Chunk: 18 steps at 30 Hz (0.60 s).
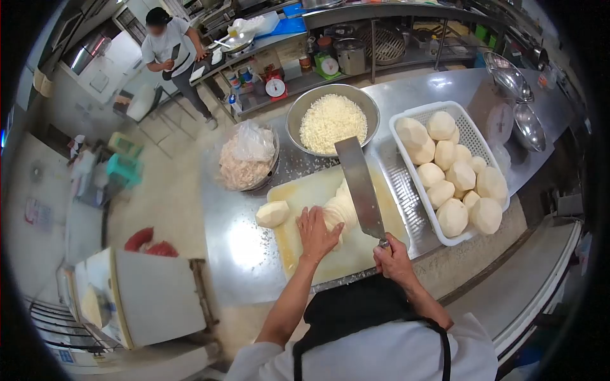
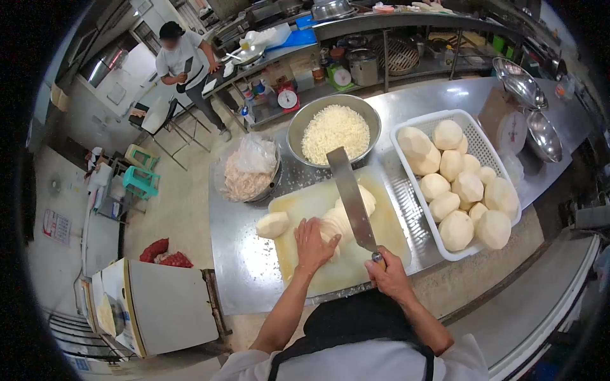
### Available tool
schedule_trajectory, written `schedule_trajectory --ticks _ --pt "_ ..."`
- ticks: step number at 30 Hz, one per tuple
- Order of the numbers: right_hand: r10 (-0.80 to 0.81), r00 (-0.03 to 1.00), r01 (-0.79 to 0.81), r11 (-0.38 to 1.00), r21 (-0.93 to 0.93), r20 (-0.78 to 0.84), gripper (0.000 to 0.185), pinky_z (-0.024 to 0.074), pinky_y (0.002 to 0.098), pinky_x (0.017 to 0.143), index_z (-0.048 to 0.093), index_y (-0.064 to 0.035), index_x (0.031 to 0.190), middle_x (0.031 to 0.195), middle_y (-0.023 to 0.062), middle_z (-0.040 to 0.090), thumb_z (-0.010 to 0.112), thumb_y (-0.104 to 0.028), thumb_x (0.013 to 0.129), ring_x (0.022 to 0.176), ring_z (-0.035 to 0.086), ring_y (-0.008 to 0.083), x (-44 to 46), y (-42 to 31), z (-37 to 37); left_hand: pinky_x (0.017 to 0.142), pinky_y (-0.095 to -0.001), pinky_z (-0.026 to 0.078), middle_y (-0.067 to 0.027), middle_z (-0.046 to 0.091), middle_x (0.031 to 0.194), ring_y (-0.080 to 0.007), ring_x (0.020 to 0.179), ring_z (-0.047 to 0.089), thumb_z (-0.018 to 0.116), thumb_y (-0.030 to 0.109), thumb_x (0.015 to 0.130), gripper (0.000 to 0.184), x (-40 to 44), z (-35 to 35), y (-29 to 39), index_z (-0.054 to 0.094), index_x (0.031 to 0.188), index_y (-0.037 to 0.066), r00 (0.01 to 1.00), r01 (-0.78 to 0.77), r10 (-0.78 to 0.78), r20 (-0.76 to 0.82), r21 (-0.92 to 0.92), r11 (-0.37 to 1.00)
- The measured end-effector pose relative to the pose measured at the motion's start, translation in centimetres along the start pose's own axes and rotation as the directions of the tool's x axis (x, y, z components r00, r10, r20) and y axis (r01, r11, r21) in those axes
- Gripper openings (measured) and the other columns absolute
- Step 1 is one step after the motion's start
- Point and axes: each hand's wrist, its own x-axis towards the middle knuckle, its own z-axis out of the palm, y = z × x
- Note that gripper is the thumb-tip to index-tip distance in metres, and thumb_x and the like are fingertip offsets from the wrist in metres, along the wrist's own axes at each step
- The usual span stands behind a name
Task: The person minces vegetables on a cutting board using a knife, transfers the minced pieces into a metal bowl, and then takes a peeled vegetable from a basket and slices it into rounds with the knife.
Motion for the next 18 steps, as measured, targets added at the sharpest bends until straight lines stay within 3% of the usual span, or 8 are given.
schedule_trajectory --ticks 3,9,15,18 --pt "-0.047 0.998 0.045 0.998 0.047 0.039 0.033 0.0458 0.0263 0.048 0.056 0.0049 0.123 0.068 0.0008 0.055 0.063 -0.016 0.099 0.053 0.053 0.0093 1.0 -0.5 0.4 0.111 -0.0601 0.034 -0.0205 0.062 0.124 -0.0421 0.126 0.051 0.078 0.039 0.083 0.056 0.5 -2.2 1.1 0.062 0.12 0.0 0.984 0.093 -0.082 0.158 -0.065 0.994" --pt "-0.075 0.994 0.061 0.985 0.161 0.083 0.034 0.0453 0.0268 0.048 0.055 0.0007 0.128 0.067 0.0009 0.053 0.061 -0.018 0.1 0.052 0.051 0.0095 1.4 -2.5 1.1 0.096 -0.0539 0.041 -0.0123 0.063 0.11 -0.0358 0.112 0.055 0.079 0.026 0.078 0.029 1.0 -0.3 0.3 0.068 0.097 0.007 0.993 0.116 -0.106 0.055 -0.251 0.961" --pt "-0.047 0.999 0.045 0.987 0.157 0.01 0.032 0.0446 0.0269 0.046 0.056 0.0001 0.126 0.064 0.0011 0.053 0.061 -0.018 0.1 0.049 0.051 0.0102 0.7 -1.8 0.3 0.091 -0.0502 0.045 -0.0115 0.064 0.104 -0.0352 0.108 0.057 0.075 0.016 0.078 0.013 2.1 -0.3 -0.1 0.068 0.086 0.009 1.0 -0.014 0.019 0.009 -0.367 0.93" --pt "-0.023 0.999 0.026 0.996 0.087 -0.034 0.032 0.0446 0.0271 0.045 0.056 -0.0006 0.124 0.063 0.0017 0.054 0.062 -0.019 0.099 0.048 0.053 0.0109 0.7 -0.3 -0.6 0.092 -0.051 0.046 -0.0117 0.065 0.104 -0.0353 0.108 0.057 0.074 0.014 0.079 0.011 2.9 0.7 -1.3 0.068 0.087 0.009 0.988 0.028 0.04 0.151 -0.422 0.906"
